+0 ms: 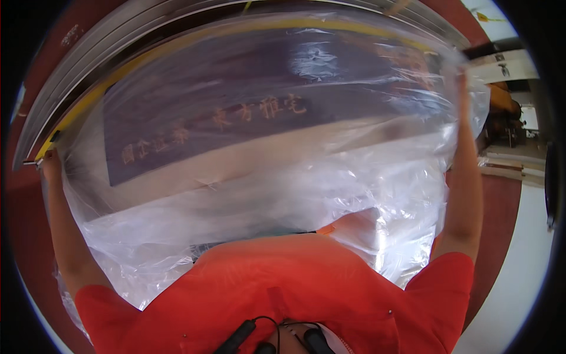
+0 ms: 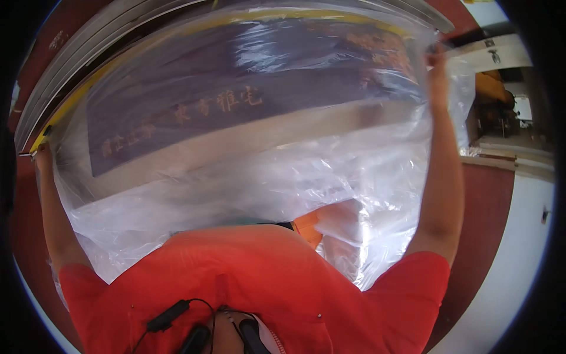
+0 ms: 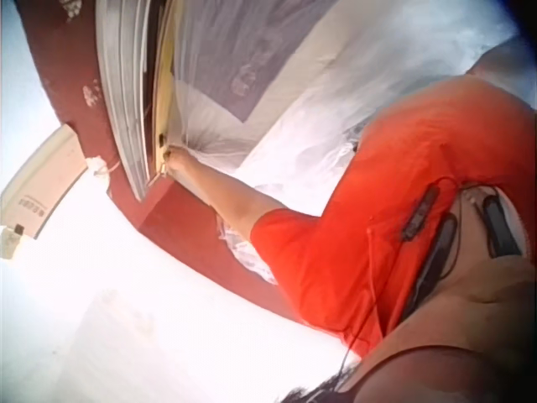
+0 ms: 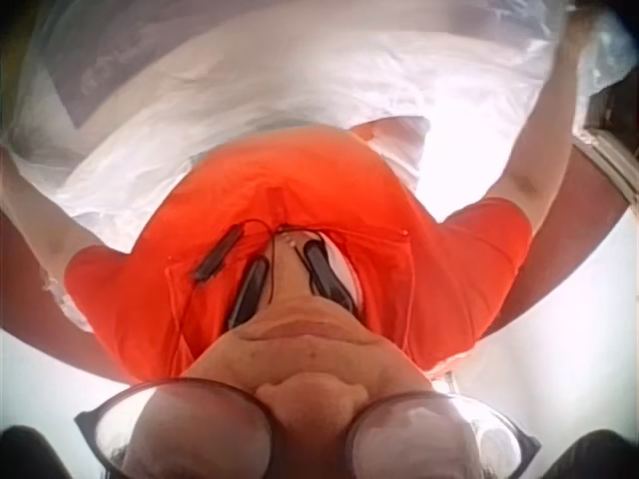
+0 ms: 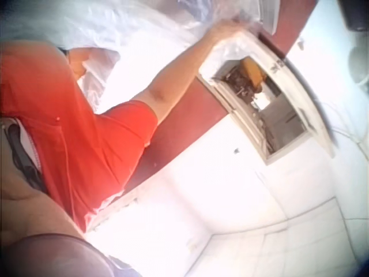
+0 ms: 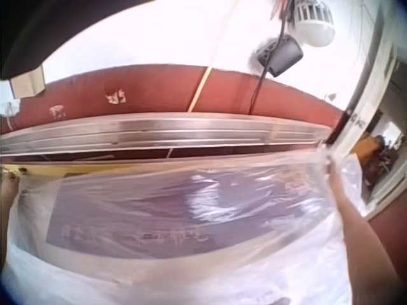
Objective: The person wraps a large, flat rectangular object with a clear plastic sheet. They repeatedly smooth the plastic over the surface, fold the edges, and adjust the covering to ensure the object is fully enclosed.
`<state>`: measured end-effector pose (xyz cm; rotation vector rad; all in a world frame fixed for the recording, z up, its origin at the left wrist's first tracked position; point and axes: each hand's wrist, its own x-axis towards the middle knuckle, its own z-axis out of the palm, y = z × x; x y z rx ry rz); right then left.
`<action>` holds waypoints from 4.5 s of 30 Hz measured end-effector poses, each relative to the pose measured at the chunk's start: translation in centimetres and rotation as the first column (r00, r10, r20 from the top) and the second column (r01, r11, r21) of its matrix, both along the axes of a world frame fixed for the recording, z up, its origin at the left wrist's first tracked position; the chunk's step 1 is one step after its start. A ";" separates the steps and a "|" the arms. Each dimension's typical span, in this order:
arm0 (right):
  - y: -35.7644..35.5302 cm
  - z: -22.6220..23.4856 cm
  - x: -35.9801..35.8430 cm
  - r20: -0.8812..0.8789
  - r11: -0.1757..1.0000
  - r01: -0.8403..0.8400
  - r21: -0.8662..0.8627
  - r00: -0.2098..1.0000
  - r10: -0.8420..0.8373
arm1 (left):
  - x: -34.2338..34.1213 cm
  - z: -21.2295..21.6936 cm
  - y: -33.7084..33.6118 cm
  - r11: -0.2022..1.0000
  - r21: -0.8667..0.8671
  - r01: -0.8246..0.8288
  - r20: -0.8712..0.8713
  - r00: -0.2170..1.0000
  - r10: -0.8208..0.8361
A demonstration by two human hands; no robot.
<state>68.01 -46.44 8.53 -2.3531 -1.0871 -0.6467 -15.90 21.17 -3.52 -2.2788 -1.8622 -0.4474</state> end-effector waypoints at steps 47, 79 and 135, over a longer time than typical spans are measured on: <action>5.3 2.6 -28.8 -0.912 0.808 -0.426 0.407 -0.150 0.381 | -1.1 2.5 -8.2 0.992 -0.061 -0.114 -0.077 0.991 0.109; 9.1 -4.6 -18.8 -0.113 0.876 -0.256 -0.409 0.967 0.230 | -8.2 -0.1 -6.1 0.998 -0.043 -0.050 0.032 0.998 0.052; 20.5 -5.4 -4.7 -0.655 0.920 0.346 0.186 0.741 -0.146 | 1.4 -1.0 5.5 0.920 -0.274 -0.282 0.808 0.452 0.379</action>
